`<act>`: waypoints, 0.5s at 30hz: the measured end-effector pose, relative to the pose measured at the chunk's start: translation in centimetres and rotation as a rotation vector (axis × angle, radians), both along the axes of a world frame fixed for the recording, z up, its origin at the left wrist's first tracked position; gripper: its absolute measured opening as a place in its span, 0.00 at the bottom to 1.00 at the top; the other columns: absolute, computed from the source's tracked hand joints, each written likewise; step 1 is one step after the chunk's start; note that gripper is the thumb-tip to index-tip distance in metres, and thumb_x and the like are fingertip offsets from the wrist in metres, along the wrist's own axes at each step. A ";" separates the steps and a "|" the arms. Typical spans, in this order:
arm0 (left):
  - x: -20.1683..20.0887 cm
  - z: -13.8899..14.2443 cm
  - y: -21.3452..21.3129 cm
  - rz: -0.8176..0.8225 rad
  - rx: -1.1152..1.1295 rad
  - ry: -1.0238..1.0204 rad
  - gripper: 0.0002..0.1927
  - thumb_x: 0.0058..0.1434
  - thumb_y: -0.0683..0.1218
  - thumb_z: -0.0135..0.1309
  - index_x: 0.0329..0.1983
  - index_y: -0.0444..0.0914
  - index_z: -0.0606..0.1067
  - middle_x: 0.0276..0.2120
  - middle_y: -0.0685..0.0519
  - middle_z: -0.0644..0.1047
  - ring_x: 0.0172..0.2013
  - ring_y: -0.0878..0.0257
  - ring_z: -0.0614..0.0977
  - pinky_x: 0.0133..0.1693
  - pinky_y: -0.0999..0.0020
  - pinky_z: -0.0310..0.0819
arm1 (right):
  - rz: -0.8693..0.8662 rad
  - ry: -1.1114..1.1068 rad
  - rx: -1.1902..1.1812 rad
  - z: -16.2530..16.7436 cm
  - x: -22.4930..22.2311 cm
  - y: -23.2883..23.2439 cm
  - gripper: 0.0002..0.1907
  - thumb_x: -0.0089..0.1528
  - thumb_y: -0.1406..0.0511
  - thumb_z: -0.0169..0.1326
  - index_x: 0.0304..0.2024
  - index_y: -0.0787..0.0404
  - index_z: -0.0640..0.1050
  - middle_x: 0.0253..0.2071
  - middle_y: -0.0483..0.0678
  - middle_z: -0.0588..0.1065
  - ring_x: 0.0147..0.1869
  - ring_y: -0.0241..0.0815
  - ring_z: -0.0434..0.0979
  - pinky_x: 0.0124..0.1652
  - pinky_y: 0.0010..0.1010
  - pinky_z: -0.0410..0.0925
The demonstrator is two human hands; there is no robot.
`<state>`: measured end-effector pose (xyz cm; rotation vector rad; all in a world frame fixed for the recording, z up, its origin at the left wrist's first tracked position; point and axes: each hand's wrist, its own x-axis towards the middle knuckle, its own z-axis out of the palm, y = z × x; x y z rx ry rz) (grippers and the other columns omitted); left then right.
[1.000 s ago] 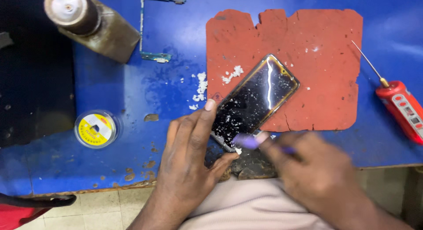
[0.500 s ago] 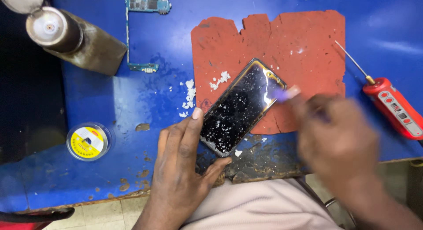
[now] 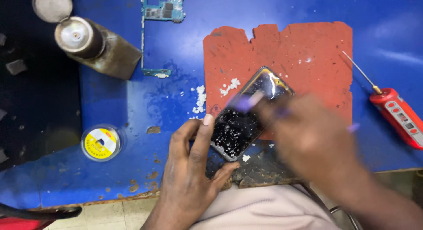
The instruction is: The person uses a red electric screwdriver to pry and separate the screen from the smartphone frame. They then use a purple toothbrush to clean the screen surface and edges. The person repeatedly pries along the screen perimeter and briefly turns the phone over to inspect the back.
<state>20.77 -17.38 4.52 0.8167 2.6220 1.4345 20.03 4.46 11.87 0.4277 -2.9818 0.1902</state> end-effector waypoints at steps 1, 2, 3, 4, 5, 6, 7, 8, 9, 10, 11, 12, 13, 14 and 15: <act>0.0 0.0 -0.1 -0.003 -0.002 -0.014 0.57 0.50 0.48 0.75 0.77 0.43 0.52 0.60 0.37 0.65 0.54 0.43 0.73 0.53 0.54 0.74 | -0.050 0.022 0.028 0.2 -0.1 -0.2 0.21 0.59 0.69 0.60 0.56 0.58 0.82 0.34 0.52 0.76 0.34 0.50 0.74 0.28 0.42 0.68; -0.1 0.0 -0.1 -0.009 -0.002 -0.024 0.57 0.51 0.48 0.75 0.77 0.43 0.51 0.61 0.37 0.64 0.54 0.43 0.73 0.53 0.54 0.74 | -0.103 0.047 0.059 0.4 -0.1 -0.1 0.21 0.59 0.70 0.59 0.56 0.57 0.81 0.36 0.52 0.77 0.35 0.50 0.75 0.28 0.40 0.69; -0.1 0.0 -0.1 -0.008 -0.002 -0.019 0.57 0.50 0.48 0.75 0.77 0.43 0.52 0.61 0.37 0.64 0.54 0.43 0.73 0.53 0.54 0.74 | -0.159 0.075 0.091 0.3 -0.1 0.0 0.21 0.59 0.71 0.58 0.56 0.57 0.80 0.38 0.53 0.77 0.36 0.50 0.75 0.29 0.39 0.69; -0.2 0.0 -0.1 -0.009 -0.003 -0.013 0.57 0.49 0.47 0.75 0.77 0.43 0.52 0.60 0.37 0.65 0.54 0.42 0.73 0.53 0.53 0.73 | -0.049 0.047 0.013 0.1 0.1 -0.1 0.23 0.57 0.70 0.58 0.56 0.58 0.80 0.38 0.52 0.77 0.36 0.49 0.75 0.29 0.39 0.70; -0.2 0.0 -0.1 -0.011 -0.004 -0.011 0.57 0.49 0.47 0.75 0.76 0.43 0.52 0.60 0.36 0.65 0.54 0.42 0.73 0.53 0.53 0.73 | 0.059 0.017 -0.065 -0.2 0.4 -0.1 0.25 0.55 0.70 0.57 0.56 0.59 0.79 0.38 0.52 0.76 0.37 0.48 0.76 0.30 0.39 0.71; -0.2 0.0 -0.1 -0.013 -0.006 -0.012 0.57 0.49 0.47 0.75 0.76 0.43 0.52 0.60 0.36 0.65 0.54 0.42 0.73 0.54 0.52 0.73 | 0.168 -0.013 -0.144 -0.4 0.7 -0.2 0.27 0.52 0.69 0.57 0.56 0.60 0.79 0.37 0.52 0.76 0.37 0.48 0.77 0.30 0.39 0.71; -0.3 0.0 -0.1 -0.013 -0.008 -0.010 0.57 0.49 0.47 0.75 0.76 0.42 0.52 0.60 0.36 0.65 0.54 0.41 0.73 0.54 0.52 0.73 | 0.111 -0.017 -0.097 -0.7 0.6 0.2 0.28 0.53 0.70 0.57 0.58 0.58 0.80 0.35 0.51 0.75 0.36 0.49 0.76 0.30 0.40 0.71; -0.3 0.0 -0.1 -0.009 -0.013 -0.008 0.57 0.49 0.48 0.75 0.76 0.42 0.52 0.60 0.36 0.65 0.55 0.41 0.73 0.54 0.52 0.73 | 0.058 -0.021 -0.053 -0.8 0.5 0.5 0.29 0.54 0.71 0.58 0.59 0.56 0.81 0.34 0.51 0.75 0.35 0.50 0.75 0.29 0.41 0.70; -0.3 0.1 -0.1 -0.004 -0.019 -0.014 0.57 0.49 0.48 0.75 0.76 0.42 0.52 0.60 0.36 0.65 0.54 0.41 0.73 0.53 0.52 0.73 | 0.006 -0.033 -0.011 -0.7 0.4 0.6 0.30 0.55 0.72 0.58 0.61 0.54 0.82 0.32 0.50 0.74 0.34 0.51 0.74 0.28 0.42 0.69; -0.3 0.1 -0.2 0.000 -0.025 -0.021 0.57 0.49 0.48 0.75 0.76 0.42 0.52 0.60 0.36 0.65 0.54 0.42 0.73 0.53 0.53 0.73 | -0.061 -0.012 0.027 -0.6 0.2 0.7 0.28 0.56 0.72 0.58 0.60 0.55 0.82 0.34 0.51 0.75 0.34 0.51 0.74 0.28 0.42 0.69; -0.3 0.1 -0.1 -0.002 -0.027 -0.021 0.57 0.49 0.48 0.75 0.76 0.42 0.52 0.60 0.36 0.65 0.54 0.42 0.73 0.53 0.53 0.73 | -0.133 0.014 0.067 -0.3 0.0 0.6 0.25 0.57 0.71 0.58 0.58 0.56 0.81 0.35 0.52 0.75 0.35 0.51 0.75 0.28 0.41 0.69; -0.3 0.1 -0.1 -0.004 -0.015 -0.016 0.57 0.49 0.48 0.75 0.76 0.43 0.52 0.60 0.36 0.65 0.54 0.42 0.74 0.53 0.53 0.73 | -0.207 0.050 0.112 0.0 -0.3 0.6 0.23 0.58 0.71 0.58 0.57 0.57 0.81 0.37 0.53 0.76 0.35 0.51 0.75 0.28 0.40 0.69; -0.4 0.0 -0.1 -0.007 -0.004 -0.009 0.57 0.49 0.47 0.75 0.76 0.43 0.52 0.60 0.36 0.65 0.54 0.42 0.74 0.53 0.53 0.73 | -0.105 0.034 0.035 0.3 -0.5 0.3 0.24 0.57 0.71 0.58 0.57 0.57 0.81 0.37 0.52 0.76 0.35 0.50 0.75 0.29 0.41 0.69; -0.3 0.0 0.0 -0.012 0.006 -0.012 0.57 0.49 0.47 0.75 0.76 0.43 0.52 0.60 0.36 0.65 0.54 0.42 0.74 0.53 0.53 0.73 | -0.003 0.009 -0.042 0.4 -0.4 -0.3 0.24 0.56 0.70 0.58 0.56 0.57 0.82 0.36 0.51 0.76 0.35 0.49 0.75 0.29 0.41 0.70; -0.3 0.0 0.0 -0.017 0.003 -0.012 0.57 0.49 0.47 0.75 0.76 0.43 0.52 0.60 0.36 0.65 0.54 0.42 0.74 0.53 0.52 0.73 | 0.097 -0.018 -0.121 0.6 -0.5 -0.4 0.24 0.55 0.70 0.57 0.56 0.57 0.82 0.36 0.49 0.76 0.35 0.48 0.75 0.29 0.41 0.70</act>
